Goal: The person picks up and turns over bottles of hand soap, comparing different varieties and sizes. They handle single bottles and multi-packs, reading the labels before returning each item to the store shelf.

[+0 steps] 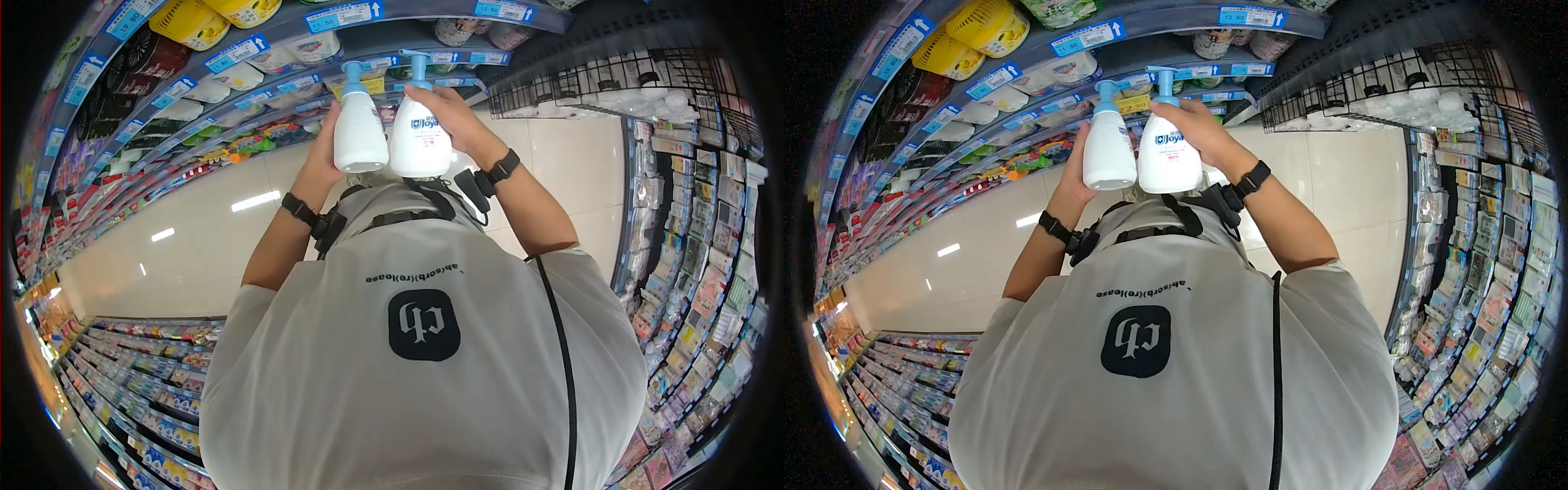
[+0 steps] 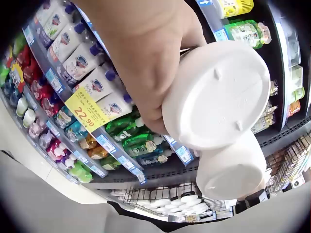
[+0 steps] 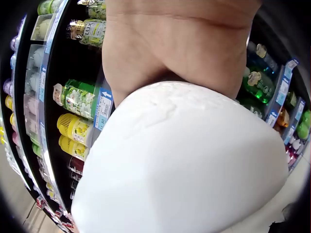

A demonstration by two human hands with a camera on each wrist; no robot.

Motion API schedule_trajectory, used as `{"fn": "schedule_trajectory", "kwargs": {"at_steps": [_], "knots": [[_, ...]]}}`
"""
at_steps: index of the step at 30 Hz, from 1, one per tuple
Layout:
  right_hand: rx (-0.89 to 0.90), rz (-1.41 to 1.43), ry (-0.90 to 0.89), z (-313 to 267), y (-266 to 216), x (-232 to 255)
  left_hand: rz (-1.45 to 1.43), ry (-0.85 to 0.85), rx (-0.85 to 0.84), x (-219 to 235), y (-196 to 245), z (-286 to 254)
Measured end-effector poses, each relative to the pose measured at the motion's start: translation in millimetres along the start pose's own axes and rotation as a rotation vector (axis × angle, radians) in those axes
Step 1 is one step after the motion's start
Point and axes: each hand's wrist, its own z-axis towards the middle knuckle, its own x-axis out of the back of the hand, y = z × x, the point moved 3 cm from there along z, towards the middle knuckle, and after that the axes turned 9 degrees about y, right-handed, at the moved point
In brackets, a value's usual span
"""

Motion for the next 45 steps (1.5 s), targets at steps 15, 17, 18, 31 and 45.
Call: {"fn": "schedule_trajectory", "kwargs": {"at_steps": [15, 17, 18, 31, 45], "knots": [[-0.066, -0.013, 0.059, 0, -3, -4, -0.067, -0.006, -0.034, 5, 8, -10], [-0.084, 0.010, 0.018, 0, 0, -1, -0.100, -0.024, -0.010, 9, 11, -10], [-0.087, 0.011, 0.018, -1, 1, -1, -0.135, -0.039, 0.007, 10, 11, -12], [0.771, -0.507, 0.159, -27, -20, -7, 0.494, -0.223, -0.352, -1, 13, -21], [0.729, -0.184, -0.020, -39, -26, 9, 0.526, -0.227, -0.379, -8, 19, -18]]}}
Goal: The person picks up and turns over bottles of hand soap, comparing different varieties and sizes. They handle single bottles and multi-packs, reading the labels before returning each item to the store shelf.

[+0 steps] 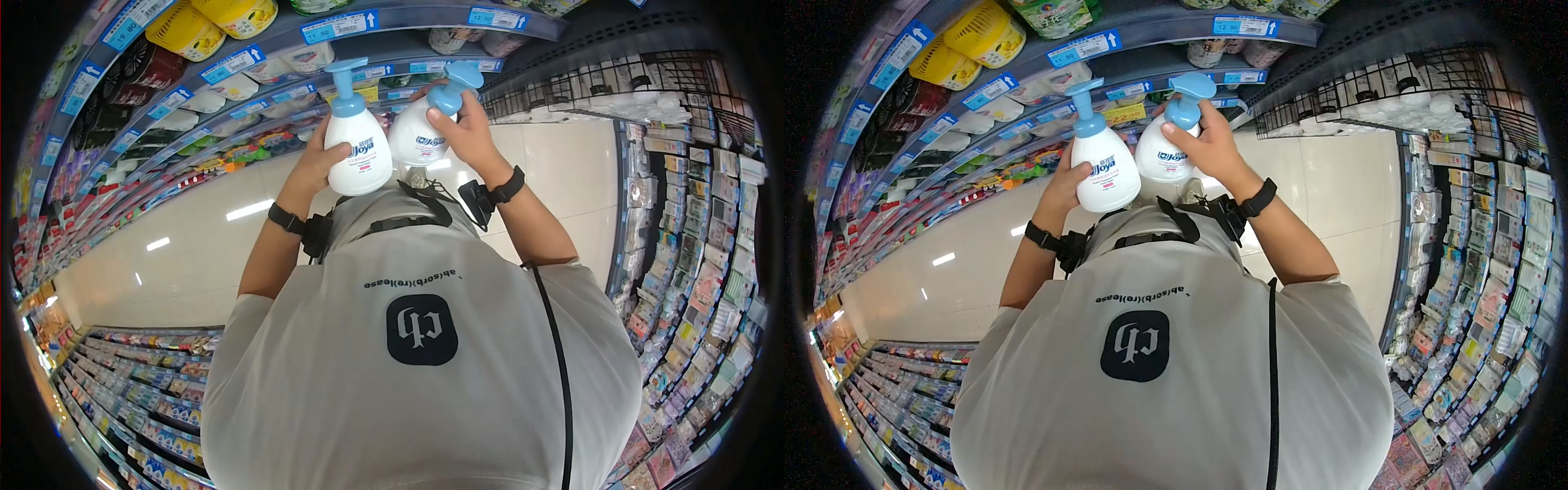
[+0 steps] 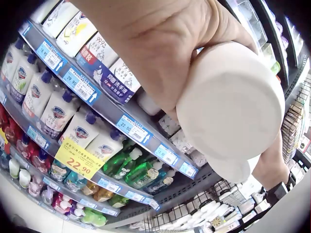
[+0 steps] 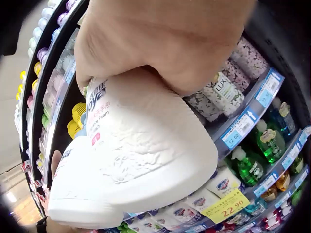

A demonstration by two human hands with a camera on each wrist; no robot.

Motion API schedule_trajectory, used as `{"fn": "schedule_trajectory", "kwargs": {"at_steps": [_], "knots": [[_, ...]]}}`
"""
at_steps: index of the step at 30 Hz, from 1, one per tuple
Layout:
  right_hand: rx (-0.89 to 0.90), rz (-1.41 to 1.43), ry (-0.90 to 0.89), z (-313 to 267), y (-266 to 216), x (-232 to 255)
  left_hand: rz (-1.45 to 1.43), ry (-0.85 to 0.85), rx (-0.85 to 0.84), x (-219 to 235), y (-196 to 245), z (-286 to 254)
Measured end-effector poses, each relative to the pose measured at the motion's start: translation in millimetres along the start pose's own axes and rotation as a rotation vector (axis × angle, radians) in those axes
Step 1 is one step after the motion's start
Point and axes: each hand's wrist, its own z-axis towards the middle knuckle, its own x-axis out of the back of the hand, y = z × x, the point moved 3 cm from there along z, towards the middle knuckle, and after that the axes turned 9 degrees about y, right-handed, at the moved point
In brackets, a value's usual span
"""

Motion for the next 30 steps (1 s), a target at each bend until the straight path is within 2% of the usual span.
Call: {"fn": "schedule_trajectory", "kwargs": {"at_steps": [7, 11, 16, 20, 23, 26, 28, 30], "knots": [[0.075, 0.008, -0.124, 4, -11, 8, 0.003, -0.021, 0.015, -4, 11, -2], [0.085, -0.002, -0.118, 5, -10, 9, -0.101, -0.028, 0.051, -10, 17, -4], [0.121, -0.054, -0.105, 6, -13, 11, 0.024, 0.024, -0.127, -21, 28, -5], [0.111, -0.039, -0.081, 5, -16, 12, -0.072, 0.050, -0.074, -37, 35, -5], [0.113, -0.070, -0.093, 7, -16, 12, -0.167, 0.108, -0.020, -32, 28, -1], [0.089, -0.078, -0.060, 7, -14, 9, -0.141, 0.052, -0.031, -21, 17, 4], [0.068, -0.097, -0.050, 7, -14, 8, -0.016, 0.007, -0.029, -32, 25, 2], [0.034, -0.097, -0.044, 8, -13, 7, -0.056, -0.008, -0.002, -33, 26, 4]]}}
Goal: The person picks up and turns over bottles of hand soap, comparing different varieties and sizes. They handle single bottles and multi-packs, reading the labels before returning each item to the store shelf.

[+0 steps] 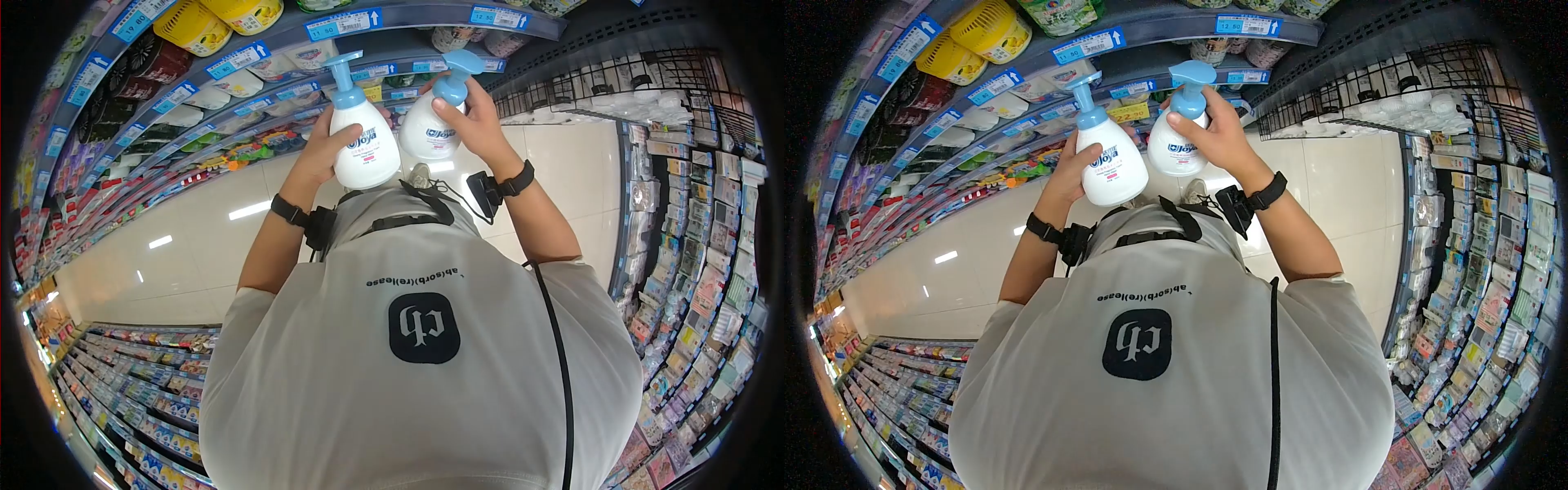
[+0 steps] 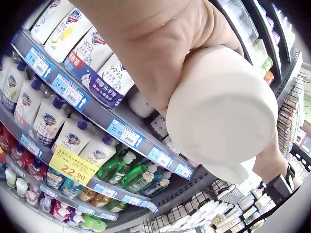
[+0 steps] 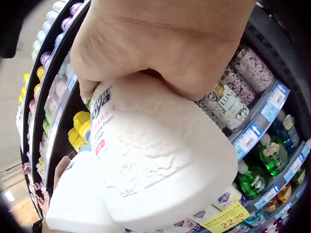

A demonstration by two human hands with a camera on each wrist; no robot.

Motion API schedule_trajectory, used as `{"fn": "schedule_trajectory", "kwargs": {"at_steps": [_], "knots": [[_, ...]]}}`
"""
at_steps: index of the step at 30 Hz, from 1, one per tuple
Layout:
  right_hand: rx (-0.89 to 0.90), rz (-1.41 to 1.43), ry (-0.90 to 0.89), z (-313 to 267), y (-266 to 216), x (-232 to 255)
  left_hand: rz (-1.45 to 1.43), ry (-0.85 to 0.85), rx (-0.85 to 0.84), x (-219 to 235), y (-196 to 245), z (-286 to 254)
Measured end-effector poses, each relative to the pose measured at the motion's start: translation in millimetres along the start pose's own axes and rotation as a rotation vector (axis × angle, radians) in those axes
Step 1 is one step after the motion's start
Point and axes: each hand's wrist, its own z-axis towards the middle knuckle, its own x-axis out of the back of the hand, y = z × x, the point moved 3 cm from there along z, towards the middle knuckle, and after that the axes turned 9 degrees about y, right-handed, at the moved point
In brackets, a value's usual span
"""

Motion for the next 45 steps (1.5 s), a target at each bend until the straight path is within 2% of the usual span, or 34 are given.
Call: {"fn": "schedule_trajectory", "kwargs": {"at_steps": [8, 11, 13, 17, 19, 23, 25, 28, 32, 34, 45], "knots": [[-0.068, -0.087, 0.036, 1, 7, -2, 0.031, 0.000, -0.010, 5, 2, 1], [-0.074, -0.172, 0.022, 2, 11, 0, 0.152, 0.082, -0.021, 18, -2, 4], [-0.080, -0.194, 0.011, 2, 14, 0, 0.392, 0.130, -0.131, 18, 2, 6], [-0.054, -0.185, 0.040, -1, 15, -4, 0.602, 0.107, -0.258, 3, 13, 6], [0.022, -0.254, 0.049, -2, 12, -4, 0.818, 0.117, -0.424, 2, 17, 12], [0.106, -0.344, 0.071, -2, 12, -4, 0.962, 0.104, -0.490, -5, 26, 18], [0.127, -0.344, 0.090, -2, 16, -2, 1.142, 0.131, -0.604, -8, 32, 22], [0.174, -0.410, 0.123, -2, 25, 3, 1.217, 0.060, -0.568, -19, 46, 30], [0.192, -0.409, 0.164, -4, 36, 11, 1.213, 0.054, -0.560, -20, 49, 52], [0.192, -0.353, 0.201, -6, 37, 14, 1.254, 0.046, -0.663, -21, 50, 62], [0.207, -0.401, 0.246, -16, 30, 40, 1.244, -0.053, -0.659, -30, 38, 104]]}}
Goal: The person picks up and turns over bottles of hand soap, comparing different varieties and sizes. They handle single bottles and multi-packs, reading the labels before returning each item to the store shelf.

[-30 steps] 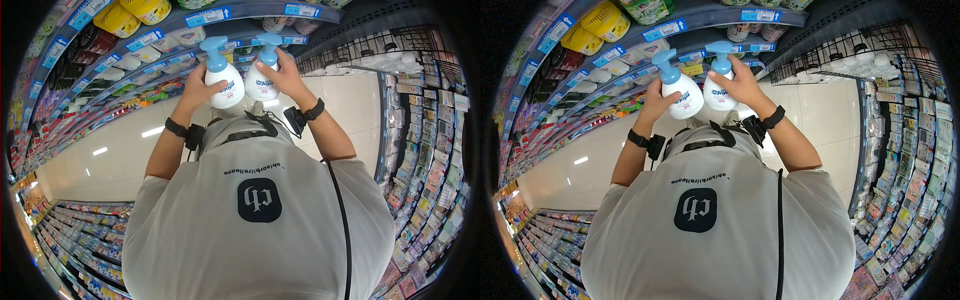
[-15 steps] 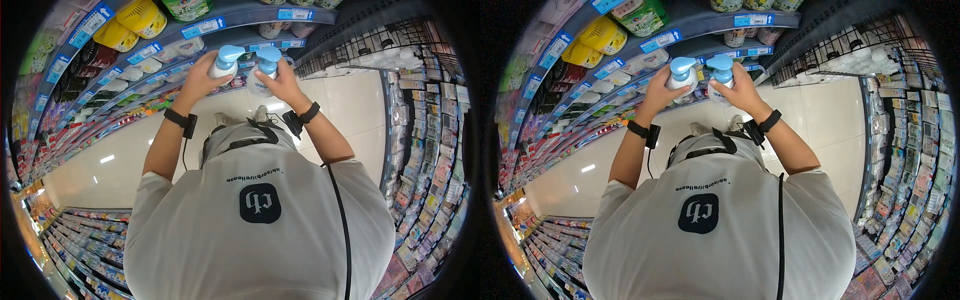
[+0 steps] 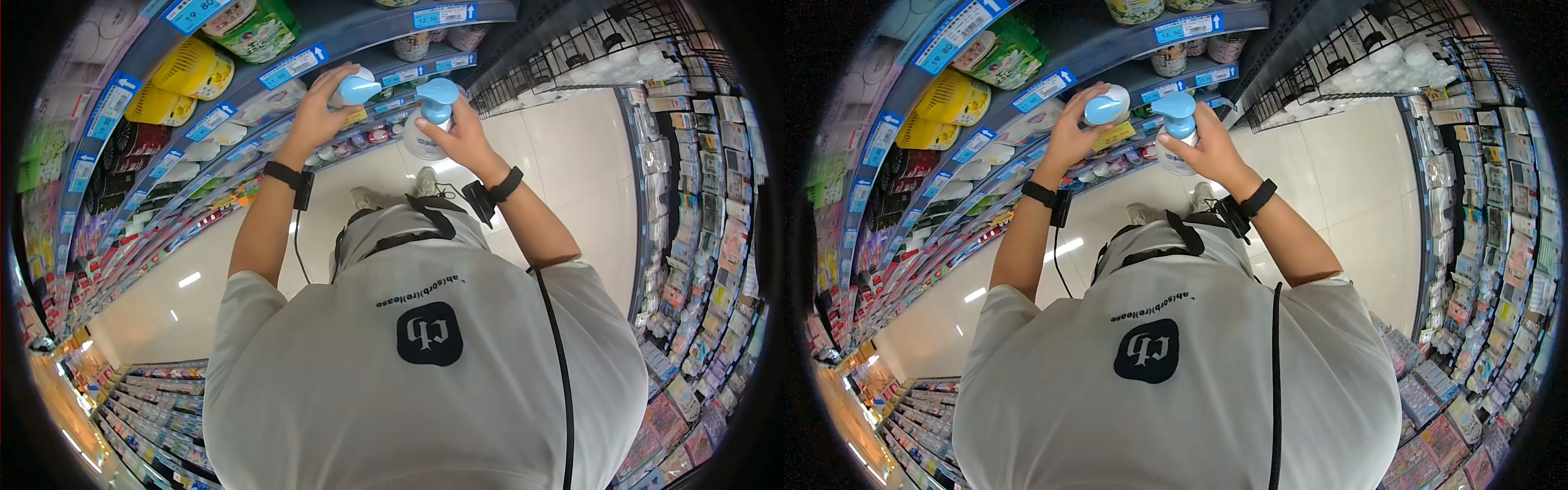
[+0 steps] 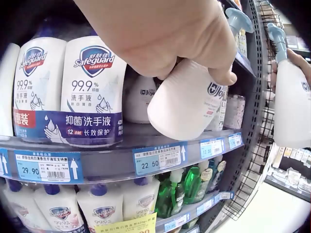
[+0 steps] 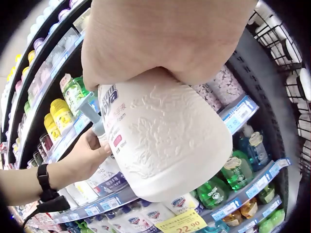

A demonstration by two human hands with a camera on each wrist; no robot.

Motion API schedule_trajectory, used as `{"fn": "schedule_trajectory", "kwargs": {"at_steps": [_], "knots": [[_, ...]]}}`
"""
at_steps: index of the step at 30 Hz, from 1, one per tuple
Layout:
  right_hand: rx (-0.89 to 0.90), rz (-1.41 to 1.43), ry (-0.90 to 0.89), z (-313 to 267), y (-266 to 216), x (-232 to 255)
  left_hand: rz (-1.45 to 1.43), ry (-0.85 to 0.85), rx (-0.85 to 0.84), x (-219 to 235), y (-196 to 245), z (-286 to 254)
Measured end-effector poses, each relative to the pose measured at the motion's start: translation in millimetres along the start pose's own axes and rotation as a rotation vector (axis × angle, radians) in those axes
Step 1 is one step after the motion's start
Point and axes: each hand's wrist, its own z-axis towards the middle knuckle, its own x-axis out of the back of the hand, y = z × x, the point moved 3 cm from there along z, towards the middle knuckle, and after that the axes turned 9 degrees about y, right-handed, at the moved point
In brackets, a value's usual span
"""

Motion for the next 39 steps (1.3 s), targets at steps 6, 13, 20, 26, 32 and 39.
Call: {"fn": "schedule_trajectory", "kwargs": {"at_steps": [6, 13, 20, 26, 32, 39], "knots": [[0.018, -0.019, 0.004, 0, 5, 4, 0.067, 0.080, -0.081, -8, -33, 4], [0.012, -0.014, -0.019, 0, 5, 4, 0.298, 0.129, 0.124, -8, -68, 18], [-0.007, -0.023, -0.017, 1, 8, 5, 0.232, -0.037, 0.145, -17, -53, 21], [-0.017, -0.003, -0.007, 0, 9, 6, 0.144, -0.054, -0.148, -21, -31, 16], [0.000, 0.009, 0.007, -1, 7, 8, 0.239, 0.059, 0.026, -19, -46, 19], [0.016, 0.020, -0.003, -1, 11, 9, 0.296, -0.086, 0.119, -14, -41, 27]]}}
